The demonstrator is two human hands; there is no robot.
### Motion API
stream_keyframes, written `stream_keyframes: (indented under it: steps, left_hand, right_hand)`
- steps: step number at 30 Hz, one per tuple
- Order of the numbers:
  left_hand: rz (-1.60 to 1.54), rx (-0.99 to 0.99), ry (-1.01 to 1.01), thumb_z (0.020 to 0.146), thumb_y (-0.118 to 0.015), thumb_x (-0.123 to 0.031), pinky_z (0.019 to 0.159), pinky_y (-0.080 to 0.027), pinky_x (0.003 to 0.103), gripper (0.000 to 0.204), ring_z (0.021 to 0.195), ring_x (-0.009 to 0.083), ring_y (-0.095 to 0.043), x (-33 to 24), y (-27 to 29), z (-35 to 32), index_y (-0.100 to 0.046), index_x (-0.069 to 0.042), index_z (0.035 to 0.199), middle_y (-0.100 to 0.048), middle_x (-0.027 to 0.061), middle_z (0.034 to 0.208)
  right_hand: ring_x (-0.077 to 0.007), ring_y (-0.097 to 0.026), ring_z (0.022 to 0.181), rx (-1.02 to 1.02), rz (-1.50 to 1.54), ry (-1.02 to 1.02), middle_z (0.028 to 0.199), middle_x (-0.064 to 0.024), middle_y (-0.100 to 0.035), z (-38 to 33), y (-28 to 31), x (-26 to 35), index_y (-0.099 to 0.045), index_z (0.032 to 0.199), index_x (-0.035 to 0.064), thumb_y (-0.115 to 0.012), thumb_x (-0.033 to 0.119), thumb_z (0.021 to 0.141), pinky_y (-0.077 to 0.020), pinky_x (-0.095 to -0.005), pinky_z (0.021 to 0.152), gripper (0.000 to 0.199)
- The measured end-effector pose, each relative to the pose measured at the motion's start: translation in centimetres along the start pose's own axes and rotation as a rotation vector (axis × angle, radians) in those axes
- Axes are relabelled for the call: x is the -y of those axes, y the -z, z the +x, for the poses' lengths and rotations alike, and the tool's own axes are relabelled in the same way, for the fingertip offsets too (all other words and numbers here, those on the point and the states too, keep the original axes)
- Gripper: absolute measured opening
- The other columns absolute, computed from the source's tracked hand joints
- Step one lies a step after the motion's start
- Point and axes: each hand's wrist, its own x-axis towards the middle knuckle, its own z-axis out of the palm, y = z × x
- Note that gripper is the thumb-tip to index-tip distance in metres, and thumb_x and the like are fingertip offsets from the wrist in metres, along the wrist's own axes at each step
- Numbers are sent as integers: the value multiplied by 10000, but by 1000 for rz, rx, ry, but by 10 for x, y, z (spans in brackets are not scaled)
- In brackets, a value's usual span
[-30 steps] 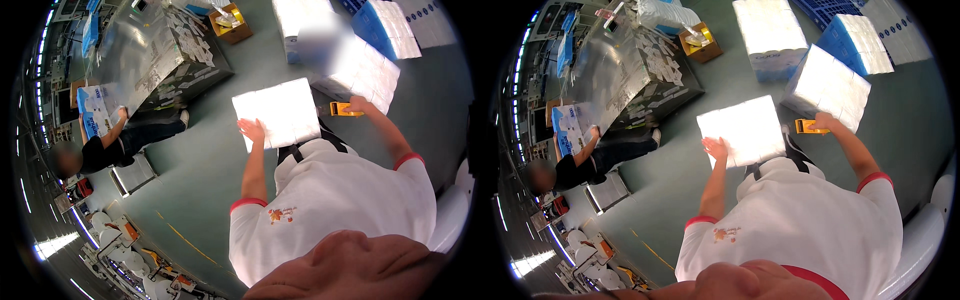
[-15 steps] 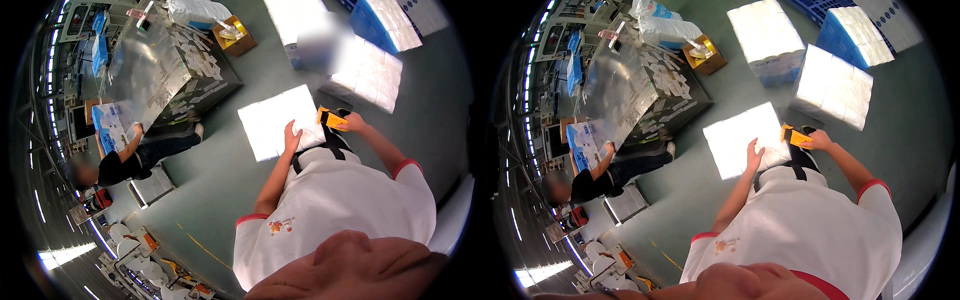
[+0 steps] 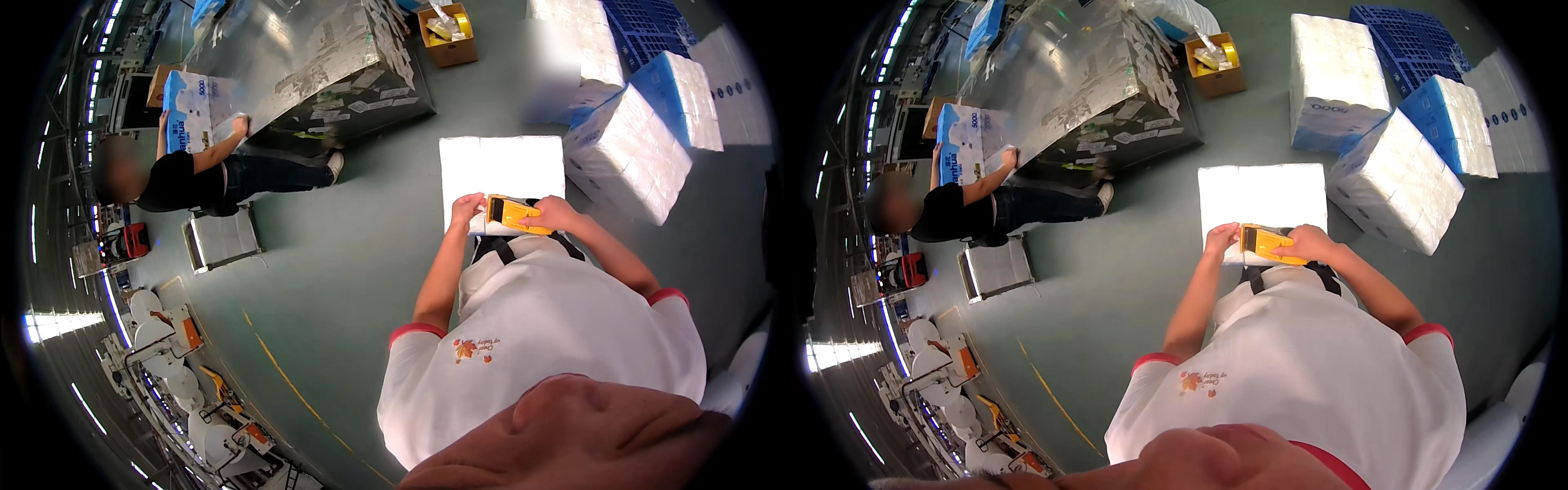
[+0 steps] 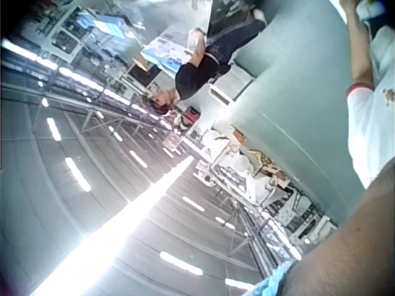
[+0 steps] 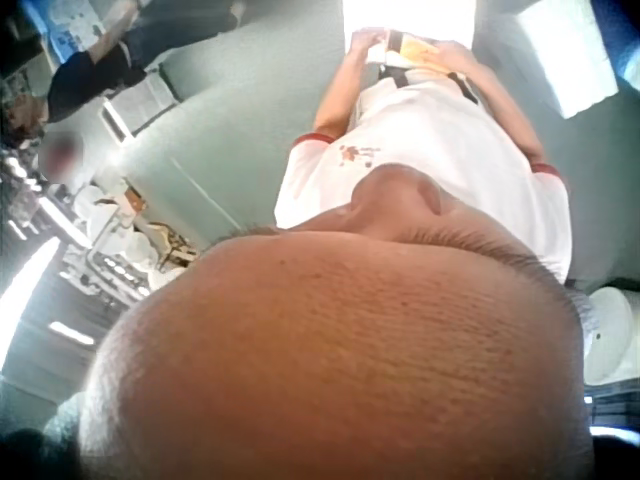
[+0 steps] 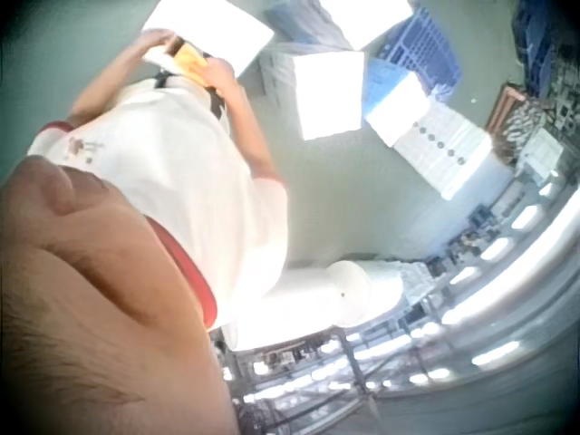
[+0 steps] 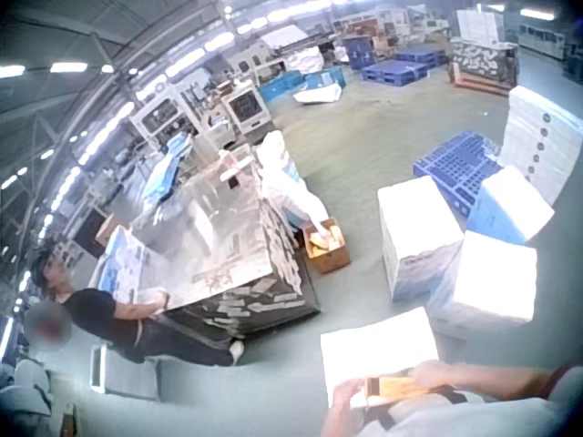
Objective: The person places packs of tissues into a large plastic bag and uses a tape dispenser to seal the bag.
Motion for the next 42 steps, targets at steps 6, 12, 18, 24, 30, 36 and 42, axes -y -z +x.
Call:
stream_keyframes:
  steps: [6,12,18,24,30,36,42]
  left_hand:
    - [-32,-420,-45,809,-671,-130,596,-497,195,140,647,99,-612,23,166,17,-642,0,850,-654,44,756]
    - [216,-477,133,810,-670,-216,792,-470,289,274,858,184,-571,122,169,102,-598,4,956,-583,103,949]
    - [857,-574,397,870,-545,-363,1007,-316,426,592,1233,336,-365,120,127,110,-357,30,1270,-273,207,1389]
    - [884,-747,-252,901,-355,-512,1092,-58,487,764,1356,339,-137,66,41,44,-116,12,1403,-69,209,1473]
    - [1158,-871,-236,907,-317,-523,1090,-36,509,784,1382,298,-18,74,13,39,-48,14,1412,-33,194,1483]
    - [1168,-890,-251,904,-371,-500,1084,-70,524,781,1380,311,-32,76,2,39,-76,20,1407,-43,206,1479]
    - [1472,-654,-396,900,-403,-478,1077,-93,534,763,1371,354,-42,84,-60,5,-89,-9,1414,-26,230,1472]
  right_hand:
    - [-207,-609,535,194,170,-61,554,-79,-620,20,-13,21,-656,633,11,-600,605,715,-477,-295,584,603]
    - [-203,-630,511,225,143,-208,590,-123,-628,50,-31,17,-654,700,-46,-637,545,730,-506,-295,587,592]
    - [-227,-627,519,168,-57,-217,580,-135,-621,67,-39,-10,-648,676,-47,-619,601,707,-505,-310,600,649]
    - [-314,-608,629,176,35,-152,671,-191,-620,57,-37,-13,-644,716,-53,-555,686,677,-464,-381,615,745]
    - [-278,-625,600,119,-7,-162,652,-172,-630,-32,21,-85,-665,725,-33,-590,622,704,-479,-348,597,660]
    - [-224,-651,561,98,-41,-391,638,-128,-648,-114,53,-255,-688,720,20,-606,554,730,-518,-303,581,541]
    - [-248,-656,768,56,-204,-384,787,-106,-673,-22,-26,-264,-692,820,64,-602,569,695,-513,-373,648,528]
